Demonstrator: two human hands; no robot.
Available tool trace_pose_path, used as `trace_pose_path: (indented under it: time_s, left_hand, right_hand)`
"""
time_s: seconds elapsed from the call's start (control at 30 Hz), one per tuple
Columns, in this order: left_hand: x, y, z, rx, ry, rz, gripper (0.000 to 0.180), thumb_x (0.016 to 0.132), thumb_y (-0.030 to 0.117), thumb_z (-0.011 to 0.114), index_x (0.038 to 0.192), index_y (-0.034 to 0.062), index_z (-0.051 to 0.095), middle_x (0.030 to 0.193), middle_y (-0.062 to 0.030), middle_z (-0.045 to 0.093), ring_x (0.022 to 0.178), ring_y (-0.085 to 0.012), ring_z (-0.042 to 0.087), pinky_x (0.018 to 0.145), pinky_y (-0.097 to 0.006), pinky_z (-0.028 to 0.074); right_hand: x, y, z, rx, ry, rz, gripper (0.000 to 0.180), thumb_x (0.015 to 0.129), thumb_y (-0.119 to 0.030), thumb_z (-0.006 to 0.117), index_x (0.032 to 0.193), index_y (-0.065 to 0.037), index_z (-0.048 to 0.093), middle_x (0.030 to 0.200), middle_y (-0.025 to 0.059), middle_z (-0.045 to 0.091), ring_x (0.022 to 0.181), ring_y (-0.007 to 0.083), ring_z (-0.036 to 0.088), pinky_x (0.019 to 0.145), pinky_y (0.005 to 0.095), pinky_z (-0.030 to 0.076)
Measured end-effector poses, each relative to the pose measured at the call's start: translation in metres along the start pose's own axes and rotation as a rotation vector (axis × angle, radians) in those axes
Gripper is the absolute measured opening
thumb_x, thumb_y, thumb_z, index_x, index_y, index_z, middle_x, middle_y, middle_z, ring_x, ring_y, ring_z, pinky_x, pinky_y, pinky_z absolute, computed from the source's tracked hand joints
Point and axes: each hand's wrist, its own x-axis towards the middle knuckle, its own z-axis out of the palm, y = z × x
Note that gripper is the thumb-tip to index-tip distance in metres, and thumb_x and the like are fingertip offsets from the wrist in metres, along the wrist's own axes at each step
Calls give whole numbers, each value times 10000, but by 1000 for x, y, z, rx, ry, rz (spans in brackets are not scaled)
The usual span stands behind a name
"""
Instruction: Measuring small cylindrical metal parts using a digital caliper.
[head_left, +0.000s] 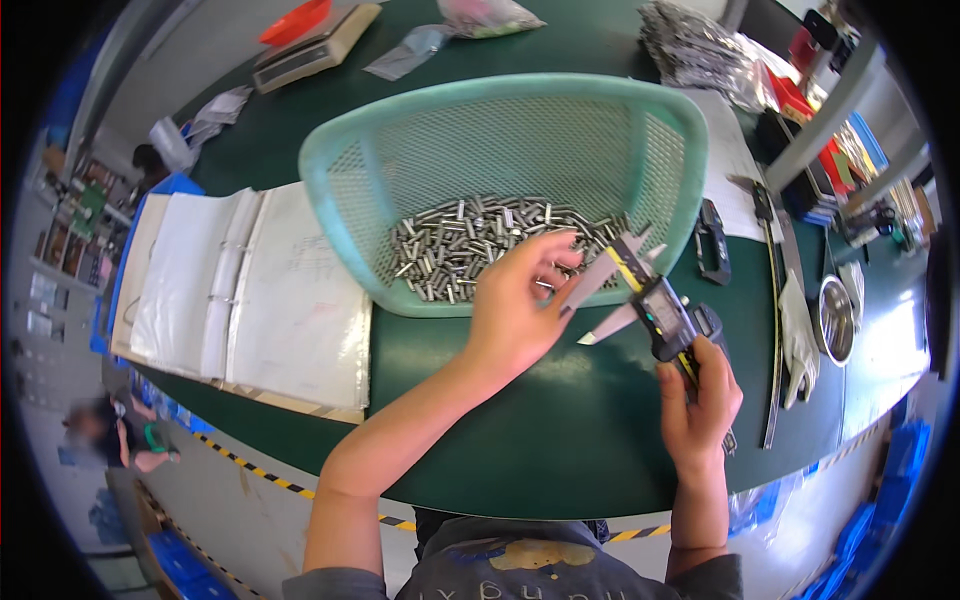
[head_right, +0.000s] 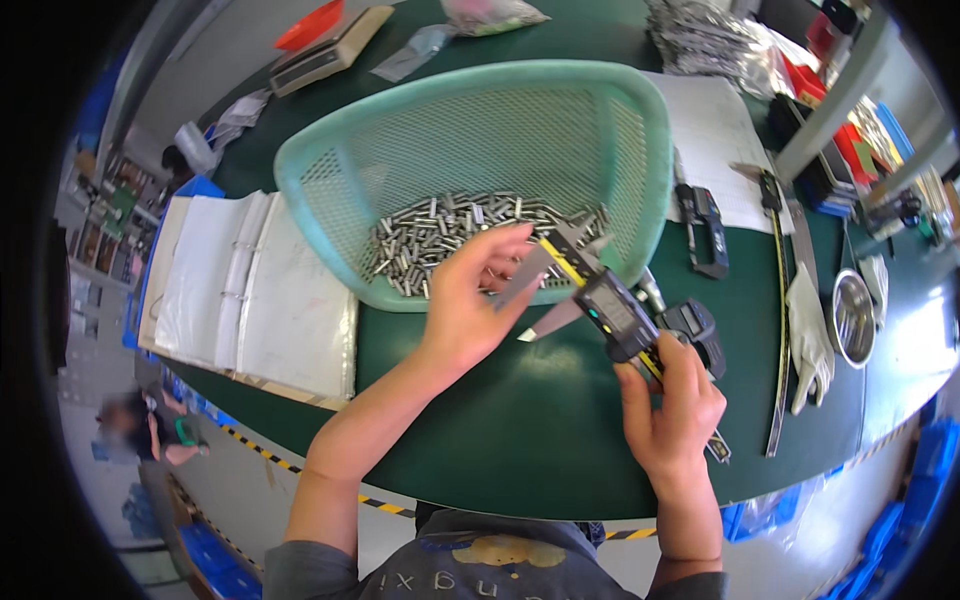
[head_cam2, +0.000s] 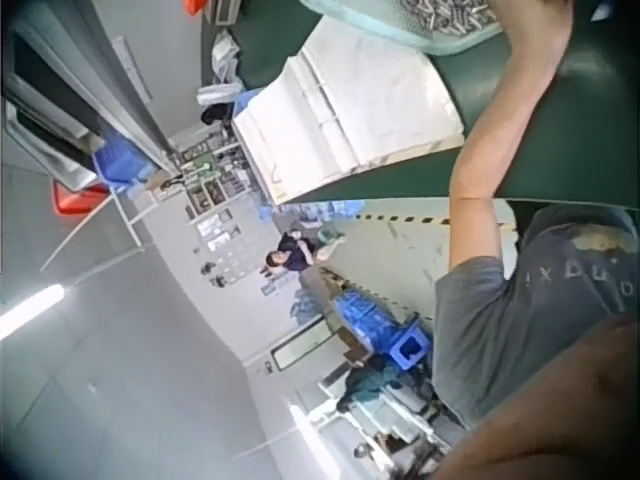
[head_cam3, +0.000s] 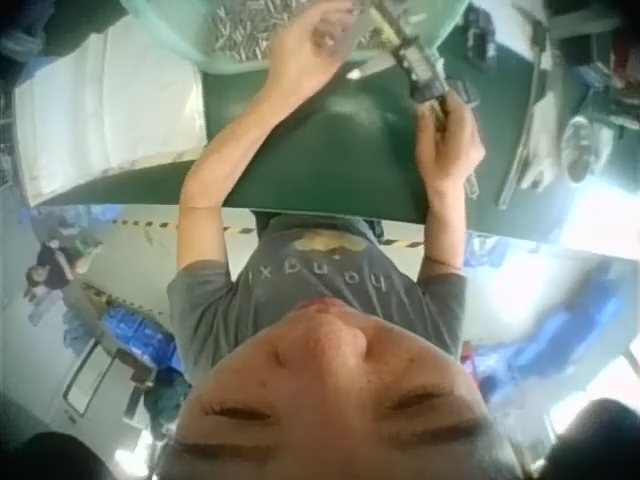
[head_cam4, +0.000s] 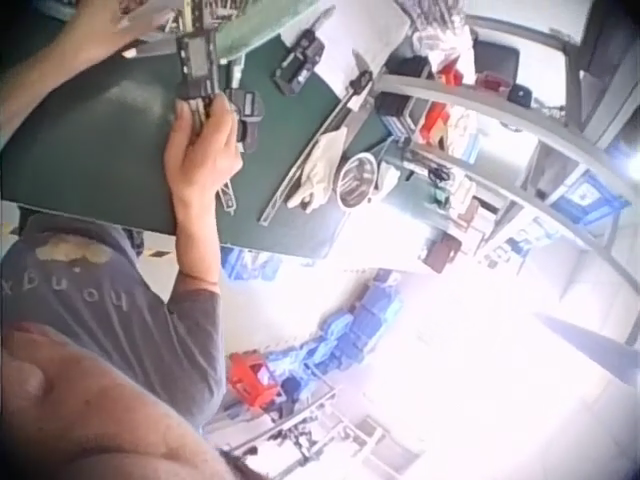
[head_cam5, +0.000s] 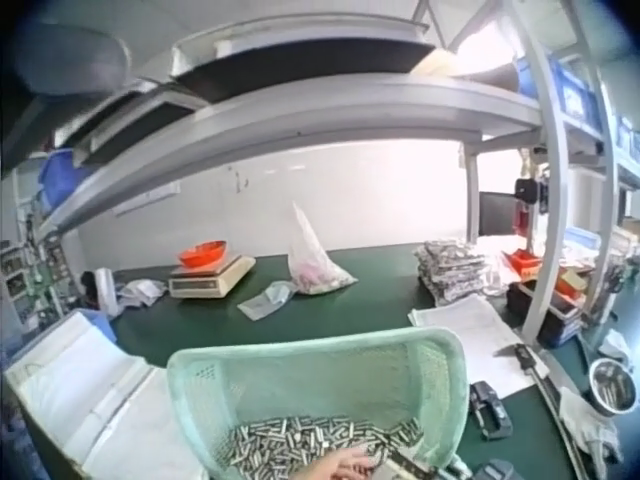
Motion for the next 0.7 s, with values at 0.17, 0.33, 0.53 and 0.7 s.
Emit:
trace_pose_path:
  time_s: [0.17, 0.33, 0.53, 0.7]
  left_hand:
    - [22, -13, -35, 772, 265, 439, 168, 724, 60, 657, 883, 42, 606, 836, -86, 598, 733, -246, 593, 627, -336, 471]
    - [16, -22, -72, 1066, 392, 197, 123, 737, 124, 676, 818, 49, 623, 752, -77, 560, 693, -274, 581, 590, -364, 454]
    - [20, -25, -71, 1045, 359, 195, 97, 732, 130, 685, 732, 52, 627, 710, -50, 558, 635, -236, 574, 558, -349, 447]
    - [8, -18, -69, 535, 253, 162, 80, 747, 31, 667, 818, 44, 633, 770, -39, 609, 631, -138, 583, 542, -250, 435]
  right_hand:
    - [0, 1, -1, -26, 18, 15, 306, 731, -64, 692, 990, 23, 554, 687, 94, 527, 488, 177, 493, 456, 260, 399]
    - [2, -3, -1, -8, -5, 26, 309, 731, -69, 697, 988, 24, 552, 692, 95, 536, 490, 173, 500, 459, 256, 404]
    - [1, 0, 4, 4, -17, 34, 310, 723, -60, 706, 984, 17, 557, 685, 98, 547, 492, 175, 514, 460, 259, 411]
    - [2, -1, 5, -2, -13, 23, 306, 720, -64, 708, 981, 7, 565, 681, 87, 548, 490, 172, 508, 461, 260, 412]
